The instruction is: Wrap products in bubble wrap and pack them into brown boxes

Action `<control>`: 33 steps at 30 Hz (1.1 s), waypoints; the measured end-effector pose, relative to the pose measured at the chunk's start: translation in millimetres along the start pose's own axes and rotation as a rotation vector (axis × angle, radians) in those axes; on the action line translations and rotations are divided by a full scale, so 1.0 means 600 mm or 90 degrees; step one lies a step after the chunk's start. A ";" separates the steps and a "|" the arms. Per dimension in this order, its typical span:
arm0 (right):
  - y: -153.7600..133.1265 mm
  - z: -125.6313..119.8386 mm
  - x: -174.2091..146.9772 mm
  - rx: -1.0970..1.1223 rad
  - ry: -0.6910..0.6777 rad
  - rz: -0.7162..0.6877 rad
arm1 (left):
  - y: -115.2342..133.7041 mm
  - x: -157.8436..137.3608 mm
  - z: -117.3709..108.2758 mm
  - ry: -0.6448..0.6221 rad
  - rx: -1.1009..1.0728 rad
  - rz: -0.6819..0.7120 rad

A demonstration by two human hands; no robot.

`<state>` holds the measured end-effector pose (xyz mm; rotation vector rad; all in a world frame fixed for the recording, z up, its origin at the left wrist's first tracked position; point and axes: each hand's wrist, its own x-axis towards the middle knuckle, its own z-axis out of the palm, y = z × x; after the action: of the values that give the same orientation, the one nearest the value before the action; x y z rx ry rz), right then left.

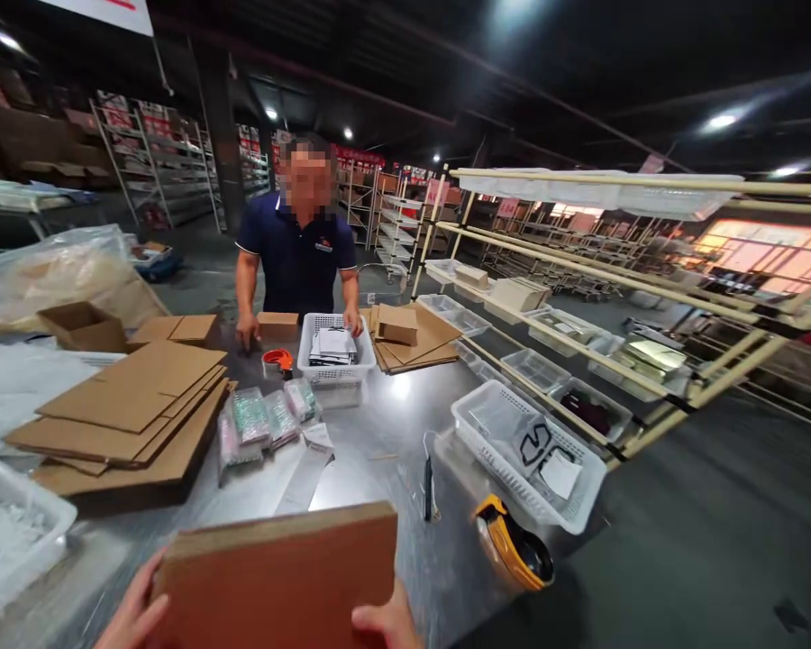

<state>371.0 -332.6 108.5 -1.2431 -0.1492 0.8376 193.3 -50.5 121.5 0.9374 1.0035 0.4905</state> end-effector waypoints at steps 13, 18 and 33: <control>-0.039 -0.198 0.094 -0.129 -0.073 0.172 | -0.173 -0.078 0.156 -0.069 -0.201 -0.373; -0.062 -0.248 0.126 -0.119 -0.128 0.284 | -0.199 -0.061 0.205 -0.025 -0.239 -0.421; -0.043 -0.371 0.288 -0.817 0.256 0.063 | -0.066 -0.067 0.243 0.203 -0.105 -0.138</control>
<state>622.0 -397.5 -4.9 -2.6101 -0.3222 0.5096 299.3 -164.0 138.5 0.6049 1.3147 0.5410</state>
